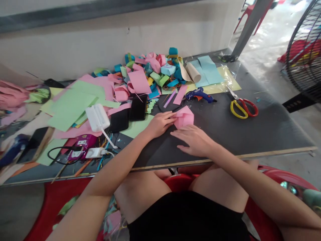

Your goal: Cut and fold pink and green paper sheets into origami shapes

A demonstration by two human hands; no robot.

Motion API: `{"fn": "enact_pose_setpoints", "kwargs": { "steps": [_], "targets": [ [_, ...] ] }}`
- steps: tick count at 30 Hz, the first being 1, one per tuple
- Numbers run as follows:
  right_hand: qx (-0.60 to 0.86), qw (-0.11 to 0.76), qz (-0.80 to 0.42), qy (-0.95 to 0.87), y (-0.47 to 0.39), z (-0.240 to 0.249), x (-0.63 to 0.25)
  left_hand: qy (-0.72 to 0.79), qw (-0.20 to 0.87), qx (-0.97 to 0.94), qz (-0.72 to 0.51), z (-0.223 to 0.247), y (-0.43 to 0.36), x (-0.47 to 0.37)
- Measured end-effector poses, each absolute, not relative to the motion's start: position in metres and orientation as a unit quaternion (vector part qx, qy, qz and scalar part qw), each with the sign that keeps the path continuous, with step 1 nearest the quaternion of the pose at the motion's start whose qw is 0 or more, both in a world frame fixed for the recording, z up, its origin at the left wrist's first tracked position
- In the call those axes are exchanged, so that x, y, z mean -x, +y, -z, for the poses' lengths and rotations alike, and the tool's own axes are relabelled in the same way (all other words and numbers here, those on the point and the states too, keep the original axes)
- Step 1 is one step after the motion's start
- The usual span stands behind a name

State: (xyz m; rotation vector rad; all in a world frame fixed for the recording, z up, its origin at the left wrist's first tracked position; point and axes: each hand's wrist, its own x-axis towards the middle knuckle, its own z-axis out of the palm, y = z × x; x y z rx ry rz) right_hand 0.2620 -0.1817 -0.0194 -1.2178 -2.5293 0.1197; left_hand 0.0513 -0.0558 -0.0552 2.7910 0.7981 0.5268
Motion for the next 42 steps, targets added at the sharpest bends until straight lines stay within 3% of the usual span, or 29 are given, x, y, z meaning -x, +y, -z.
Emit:
{"fn": "enact_pose_setpoints", "kwargs": {
  "steps": [3,9,15,19,22,36,42],
  "targets": [
    [0.425,0.201,-0.063,-0.880,-0.169,0.017,-0.295,0.256,0.122,-0.941,-0.182,0.055,-0.044,-0.047],
    [0.421,0.191,-0.042,-0.886,-0.152,0.028,-0.320,0.258,0.132,-0.933,-0.215,0.056,-0.038,-0.046],
    [0.479,0.277,-0.017,-0.833,-0.142,0.040,-0.306,0.247,0.166,-0.937,-0.182,0.051,-0.040,-0.044],
    [0.477,0.212,-0.070,-0.850,-0.136,0.039,-0.305,0.270,0.150,-0.934,-0.180,0.051,-0.041,-0.043],
    [0.470,0.189,-0.044,-0.861,-0.135,0.037,-0.308,0.249,0.117,-0.945,-0.175,0.054,-0.040,-0.043],
    [0.400,0.179,-0.047,-0.898,-0.135,0.036,-0.307,0.206,0.128,-0.952,-0.185,0.046,-0.052,-0.044],
    [0.344,0.246,-0.131,-0.897,-0.133,0.038,-0.301,0.219,0.166,-0.942,-0.192,0.050,-0.049,-0.043]
  ]
}}
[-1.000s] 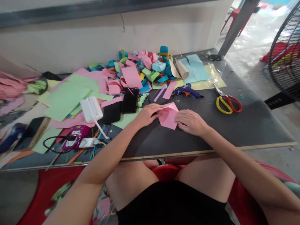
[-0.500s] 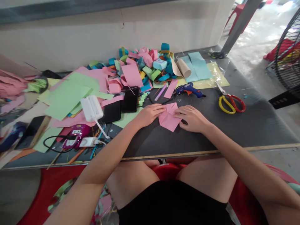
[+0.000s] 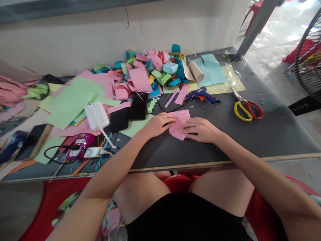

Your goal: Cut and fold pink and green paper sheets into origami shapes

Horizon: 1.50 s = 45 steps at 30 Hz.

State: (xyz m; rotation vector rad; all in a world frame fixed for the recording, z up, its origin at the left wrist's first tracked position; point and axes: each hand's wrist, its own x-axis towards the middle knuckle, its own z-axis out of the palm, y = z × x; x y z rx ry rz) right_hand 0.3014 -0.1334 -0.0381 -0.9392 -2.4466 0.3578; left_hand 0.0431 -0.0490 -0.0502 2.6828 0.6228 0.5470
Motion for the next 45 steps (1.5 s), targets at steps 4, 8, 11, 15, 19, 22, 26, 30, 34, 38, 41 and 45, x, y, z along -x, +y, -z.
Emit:
{"fn": "enact_pose_setpoints", "kwargs": {
  "steps": [4,8,11,15,19,22,26,30,34,38,41,45],
  "targets": [
    [0.386,0.303,-0.224,-0.842,-0.129,0.040,-0.297,0.217,0.202,-0.933,-0.206,0.053,-0.046,-0.043],
    [0.529,0.278,-0.237,-0.766,-0.119,0.037,-0.290,0.222,0.220,-0.926,-0.213,0.051,-0.046,-0.043],
    [0.592,0.254,-0.210,-0.735,-0.114,0.034,-0.283,0.224,0.228,-0.924,-0.212,0.049,-0.047,-0.043],
    [0.618,0.239,-0.161,-0.732,-0.117,0.034,-0.275,0.233,0.241,-0.917,-0.215,0.047,-0.049,-0.043],
    [0.609,0.247,-0.167,-0.735,-0.120,0.035,-0.273,0.248,0.247,-0.913,-0.208,0.045,-0.051,-0.044],
    [0.609,0.252,-0.178,-0.731,-0.119,0.036,-0.272,0.216,0.261,-0.920,-0.197,0.043,-0.050,-0.045],
    [0.620,0.250,-0.163,-0.726,-0.116,0.038,-0.269,0.156,0.270,-0.927,-0.207,0.044,-0.047,-0.044],
    [0.627,0.245,-0.135,-0.727,-0.117,0.041,-0.266,0.120,0.237,-0.939,-0.218,0.043,-0.047,-0.041],
    [0.626,0.260,-0.131,-0.724,-0.118,0.044,-0.265,0.097,0.179,-0.956,-0.212,0.041,-0.052,-0.038],
    [0.619,0.283,-0.143,-0.718,-0.118,0.047,-0.267,0.089,0.076,-0.979,-0.169,0.039,-0.060,-0.037],
    [0.614,0.286,-0.144,-0.721,-0.118,0.048,-0.268,0.103,0.018,-0.984,-0.147,0.037,-0.067,-0.039],
    [0.625,0.281,-0.133,-0.716,-0.118,0.048,-0.267,0.175,-0.035,-0.976,-0.126,0.040,-0.092,-0.051]
  ]
}}
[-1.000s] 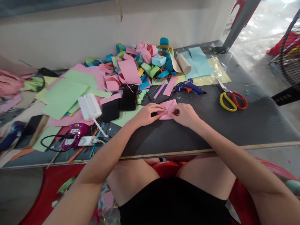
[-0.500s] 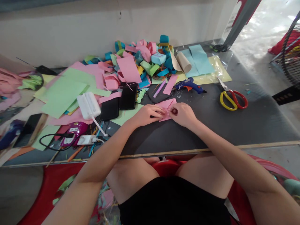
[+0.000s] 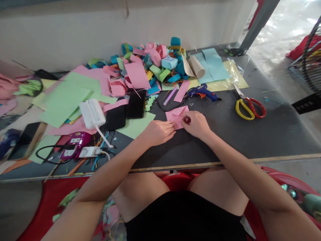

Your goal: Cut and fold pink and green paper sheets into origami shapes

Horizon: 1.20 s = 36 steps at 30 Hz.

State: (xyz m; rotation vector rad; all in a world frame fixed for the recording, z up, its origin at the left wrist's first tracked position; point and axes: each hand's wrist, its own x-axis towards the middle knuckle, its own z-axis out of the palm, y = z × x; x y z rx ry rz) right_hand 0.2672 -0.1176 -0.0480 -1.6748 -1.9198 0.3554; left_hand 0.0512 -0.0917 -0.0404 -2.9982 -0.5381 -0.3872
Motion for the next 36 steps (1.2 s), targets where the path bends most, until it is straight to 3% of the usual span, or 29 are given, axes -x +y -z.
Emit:
{"fn": "enact_pose_setpoints", "kwargs": {
  "steps": [5,14,23,32,36],
  "targets": [
    [0.624,0.294,-0.117,-0.714,-0.118,0.049,-0.267,-0.292,0.063,0.947,0.119,0.052,-0.136,-0.072],
    [0.607,0.298,-0.132,-0.724,-0.117,0.052,-0.271,-0.276,-0.160,0.915,0.246,0.045,-0.082,-0.046],
    [0.598,0.302,-0.140,-0.729,-0.118,0.050,-0.268,-0.263,-0.155,0.926,0.221,0.049,-0.049,-0.054],
    [0.612,0.296,-0.168,-0.714,-0.114,0.049,-0.270,-0.259,-0.284,0.894,0.228,0.047,-0.050,-0.045],
    [0.619,0.288,-0.168,-0.711,-0.112,0.049,-0.268,-0.236,-0.279,0.903,0.229,0.049,-0.053,-0.043]
  ]
}}
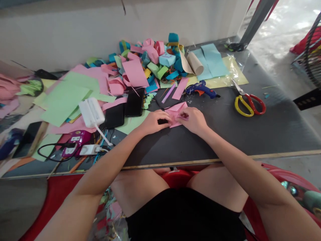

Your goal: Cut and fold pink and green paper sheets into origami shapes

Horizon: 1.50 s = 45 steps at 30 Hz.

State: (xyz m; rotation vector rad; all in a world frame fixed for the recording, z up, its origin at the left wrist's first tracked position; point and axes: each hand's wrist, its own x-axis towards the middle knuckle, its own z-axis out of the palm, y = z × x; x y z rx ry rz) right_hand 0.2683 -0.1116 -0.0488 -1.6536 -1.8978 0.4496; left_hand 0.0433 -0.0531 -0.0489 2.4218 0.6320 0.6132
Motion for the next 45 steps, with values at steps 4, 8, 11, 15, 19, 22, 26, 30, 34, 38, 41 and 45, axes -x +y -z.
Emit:
{"fn": "enact_pose_setpoints", "kwargs": {
  "steps": [4,8,11,15,19,22,26,30,34,38,41,45],
  "targets": [
    [0.626,0.284,-0.173,-0.706,-0.112,0.048,-0.267,0.185,0.202,-0.935,-0.224,0.048,-0.058,-0.040],
    [0.630,0.287,-0.163,-0.703,-0.112,0.049,-0.266,0.145,0.078,-0.964,-0.211,0.042,-0.071,-0.039],
    [0.622,0.289,-0.151,-0.712,-0.113,0.050,-0.266,0.172,-0.002,-0.969,-0.179,0.042,-0.091,-0.048],
    [0.613,0.286,-0.137,-0.723,-0.116,0.050,-0.265,0.273,-0.081,-0.945,-0.163,0.048,-0.124,-0.064],
    [0.613,0.290,-0.136,-0.722,-0.117,0.051,-0.266,0.298,-0.088,-0.935,-0.169,0.052,-0.139,-0.068],
    [0.609,0.299,-0.138,-0.722,-0.116,0.053,-0.268,0.302,-0.073,-0.935,-0.171,0.050,-0.139,-0.065],
    [0.605,0.309,-0.132,-0.722,-0.118,0.050,-0.270,0.306,-0.064,-0.935,-0.169,0.049,-0.138,-0.063],
    [0.583,0.290,-0.065,-0.756,-0.139,0.041,-0.270,0.312,-0.044,-0.933,-0.171,0.050,-0.140,-0.064],
    [0.517,0.177,-0.055,-0.836,-0.174,0.038,-0.271,0.313,-0.059,-0.933,-0.169,0.052,-0.142,-0.065],
    [0.511,0.112,-0.077,-0.849,-0.191,0.042,-0.277,0.313,-0.077,-0.932,-0.165,0.051,-0.144,-0.065],
    [0.514,0.092,-0.087,-0.848,-0.189,0.038,-0.280,0.318,-0.072,-0.932,-0.156,0.050,-0.144,-0.065],
    [0.508,0.093,-0.087,-0.852,-0.182,0.031,-0.282,0.320,-0.082,-0.931,-0.151,0.050,-0.145,-0.066]
  ]
}}
